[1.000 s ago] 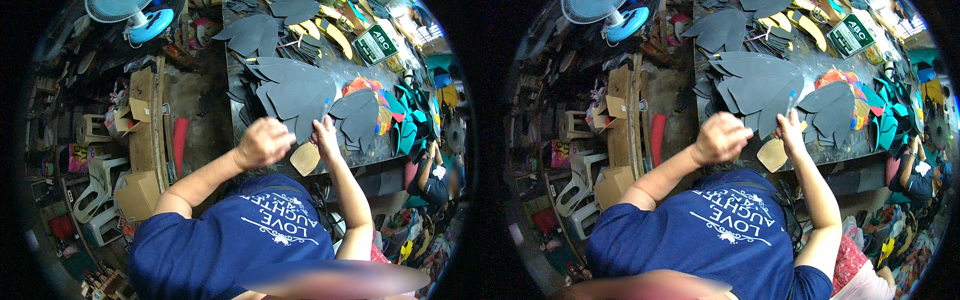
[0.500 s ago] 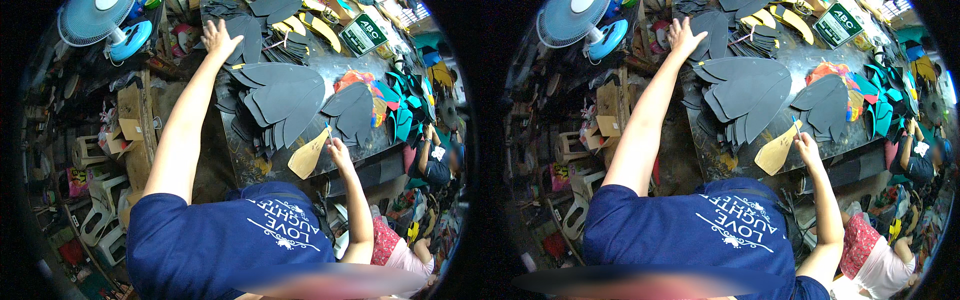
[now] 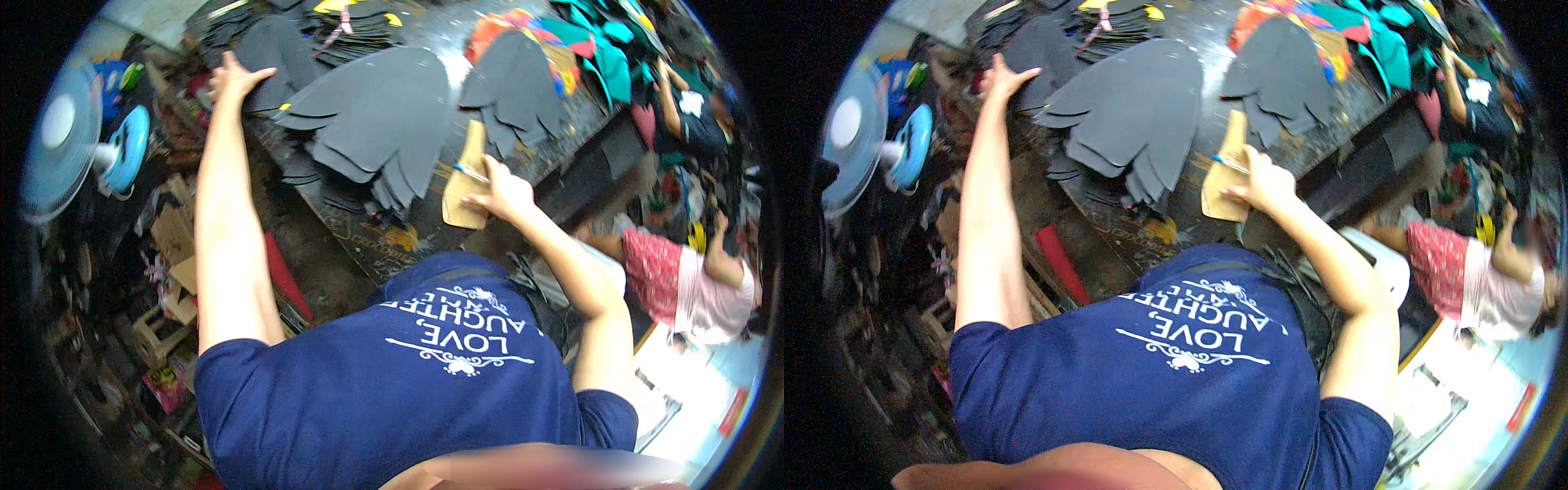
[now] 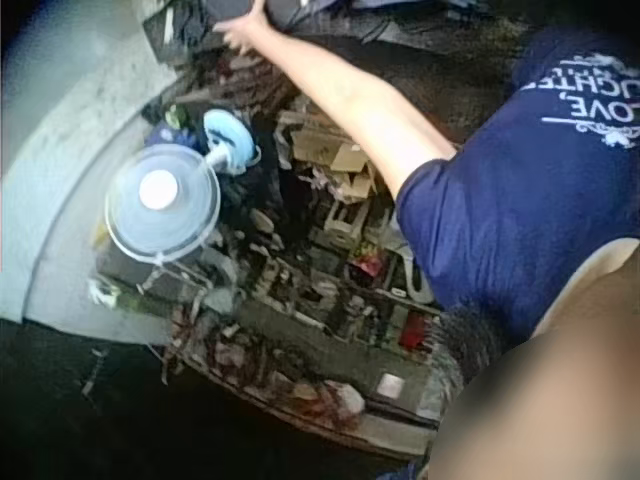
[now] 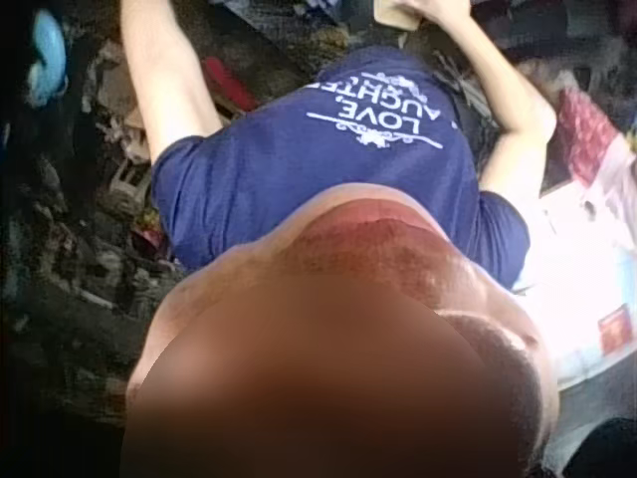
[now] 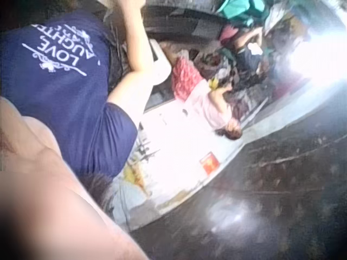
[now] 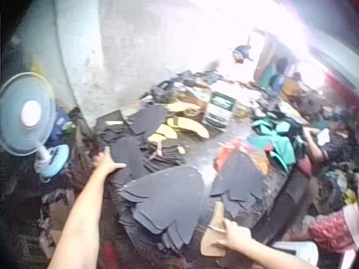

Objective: The person repeatedly places a wooden template on a stack of dark gray sheet material and uses a blue pen to trace the outline. They then remove the template, set it aside, and repeat the process on a new sheet. The marked sheets remain stacked on the worktable.

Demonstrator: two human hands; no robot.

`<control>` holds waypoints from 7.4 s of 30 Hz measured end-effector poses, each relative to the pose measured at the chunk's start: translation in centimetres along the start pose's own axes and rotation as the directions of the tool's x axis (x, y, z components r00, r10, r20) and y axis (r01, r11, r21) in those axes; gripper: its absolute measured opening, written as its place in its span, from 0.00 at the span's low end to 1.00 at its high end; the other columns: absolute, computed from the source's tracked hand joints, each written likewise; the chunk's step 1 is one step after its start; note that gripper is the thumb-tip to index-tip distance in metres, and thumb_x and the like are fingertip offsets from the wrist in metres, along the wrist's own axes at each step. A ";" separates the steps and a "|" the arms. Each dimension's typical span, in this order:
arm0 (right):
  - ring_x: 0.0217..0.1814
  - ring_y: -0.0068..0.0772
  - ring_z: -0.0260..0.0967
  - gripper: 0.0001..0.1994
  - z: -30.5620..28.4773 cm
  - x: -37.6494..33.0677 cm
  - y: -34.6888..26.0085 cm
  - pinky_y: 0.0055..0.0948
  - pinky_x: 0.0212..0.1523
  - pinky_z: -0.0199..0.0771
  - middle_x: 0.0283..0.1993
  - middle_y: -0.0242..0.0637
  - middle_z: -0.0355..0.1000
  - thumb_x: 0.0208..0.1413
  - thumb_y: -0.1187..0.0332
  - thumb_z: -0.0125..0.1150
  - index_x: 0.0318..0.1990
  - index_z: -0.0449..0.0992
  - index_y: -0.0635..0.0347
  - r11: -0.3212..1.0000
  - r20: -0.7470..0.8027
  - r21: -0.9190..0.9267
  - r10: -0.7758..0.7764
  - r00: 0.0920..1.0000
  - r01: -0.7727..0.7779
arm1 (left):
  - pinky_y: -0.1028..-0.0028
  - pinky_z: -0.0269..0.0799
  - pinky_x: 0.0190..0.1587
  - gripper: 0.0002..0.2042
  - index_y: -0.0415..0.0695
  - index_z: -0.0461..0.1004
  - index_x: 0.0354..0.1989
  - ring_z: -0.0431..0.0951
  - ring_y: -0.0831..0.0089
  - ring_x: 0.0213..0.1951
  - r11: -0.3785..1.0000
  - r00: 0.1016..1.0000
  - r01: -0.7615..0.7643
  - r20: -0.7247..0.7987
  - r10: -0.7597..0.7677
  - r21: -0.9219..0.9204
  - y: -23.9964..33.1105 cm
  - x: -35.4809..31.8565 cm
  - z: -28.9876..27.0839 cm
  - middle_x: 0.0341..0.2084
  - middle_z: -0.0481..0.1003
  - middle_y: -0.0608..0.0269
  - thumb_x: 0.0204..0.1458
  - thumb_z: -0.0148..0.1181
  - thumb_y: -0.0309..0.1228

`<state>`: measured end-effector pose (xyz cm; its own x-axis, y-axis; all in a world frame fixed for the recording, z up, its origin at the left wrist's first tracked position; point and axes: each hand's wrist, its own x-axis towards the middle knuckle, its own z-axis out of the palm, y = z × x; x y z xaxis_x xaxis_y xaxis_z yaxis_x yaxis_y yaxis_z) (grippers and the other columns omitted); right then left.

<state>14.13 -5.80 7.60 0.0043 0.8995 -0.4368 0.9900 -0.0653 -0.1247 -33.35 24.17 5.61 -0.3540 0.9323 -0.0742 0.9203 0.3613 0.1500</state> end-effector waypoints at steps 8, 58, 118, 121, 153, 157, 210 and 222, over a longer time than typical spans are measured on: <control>0.44 0.53 0.75 0.41 -0.7 1.1 2.9 0.47 0.42 0.77 0.52 0.47 0.68 0.39 0.51 0.74 0.62 0.60 0.48 0.981 -0.088 0.041 -0.185 0.979 0.190 | 0.41 0.59 0.58 0.51 0.64 0.52 0.70 0.64 0.46 0.61 0.998 0.944 0.014 -0.330 0.009 0.068 -1.1 -0.1 0.2 0.62 0.62 0.46 0.35 0.69 0.63; 0.72 0.45 0.53 0.23 -2.8 4.7 1.2 0.40 0.65 0.62 0.72 0.38 0.55 0.54 0.62 0.60 0.60 0.72 0.37 0.792 0.251 0.197 -0.611 0.751 0.578 | 0.46 0.58 0.61 0.18 0.49 0.66 0.54 0.71 0.52 0.51 -0.197 0.314 0.143 -0.144 0.938 -0.970 21.2 -39.5 -27.9 0.49 0.68 0.50 0.60 0.51 0.45; 0.42 0.34 0.76 0.16 -4.0 2.9 19.1 0.32 0.46 0.72 0.38 0.44 0.78 0.55 0.65 0.61 0.49 0.75 0.64 0.883 0.041 0.424 -0.239 0.970 0.200 | 0.68 0.74 0.47 0.14 0.35 0.67 0.49 0.80 0.61 0.42 0.355 0.975 -0.113 -0.034 0.222 -0.928 17.6 -42.1 8.1 0.38 0.78 0.48 0.56 0.58 0.23; 0.40 0.18 0.67 0.12 -5.7 0.4 22.0 0.23 0.45 0.68 0.38 0.29 0.73 0.58 0.72 0.57 0.48 0.74 0.67 0.852 0.087 0.512 -0.178 0.980 0.109 | 0.62 0.73 0.49 0.17 0.39 0.66 0.52 0.79 0.51 0.45 0.559 0.980 -0.173 -0.085 0.181 -0.811 17.4 -42.0 9.3 0.40 0.77 0.44 0.54 0.58 0.22; 0.52 0.52 0.72 0.25 -1.0 3.6 11.4 0.43 0.52 0.70 0.47 0.52 0.75 0.58 0.49 0.56 0.52 0.70 0.60 0.918 -0.083 0.322 -0.217 0.973 0.232 | 0.47 0.46 0.68 0.33 0.60 0.61 0.66 0.52 0.51 0.68 0.604 0.635 -0.766 -0.113 0.764 -0.218 14.5 -41.8 9.6 0.67 0.53 0.52 0.51 0.61 0.50; 0.48 0.50 0.72 0.15 -1.1 5.0 13.8 0.42 0.49 0.71 0.40 0.49 0.73 0.53 0.60 0.61 0.44 0.77 0.58 0.925 -0.201 0.319 -0.148 0.968 0.208 | 0.47 0.44 0.69 0.34 0.59 0.63 0.65 0.52 0.52 0.69 0.540 0.582 -0.803 -0.139 0.801 -0.252 15.4 -41.8 9.6 0.67 0.54 0.55 0.49 0.61 0.54; 0.42 0.49 0.76 0.16 1.3 6.1 9.4 0.42 0.43 0.73 0.35 0.47 0.77 0.51 0.57 0.66 0.42 0.76 0.57 0.874 0.064 0.318 -0.408 0.911 0.369 | 0.55 0.53 0.67 0.20 0.55 0.74 0.56 0.63 0.58 0.64 0.532 0.599 -0.799 -0.287 0.747 -0.282 15.0 -40.1 11.9 0.60 0.67 0.61 0.53 0.60 0.42; 0.39 0.47 0.76 0.18 0.4 5.8 8.5 0.44 0.40 0.72 0.33 0.41 0.77 0.48 0.52 0.68 0.38 0.73 0.54 0.905 0.046 0.151 -0.409 0.911 0.398 | 0.54 0.55 0.66 0.20 0.56 0.73 0.56 0.63 0.58 0.63 0.524 0.583 -0.812 -0.298 0.756 -0.258 15.1 -39.1 12.6 0.60 0.68 0.62 0.53 0.58 0.39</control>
<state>22.51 -1.32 3.67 -0.4077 0.8264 -0.3884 0.8760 0.2339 -0.4218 -3.55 -7.02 -1.70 0.4399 0.8212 0.3635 0.7264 -0.5634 0.3937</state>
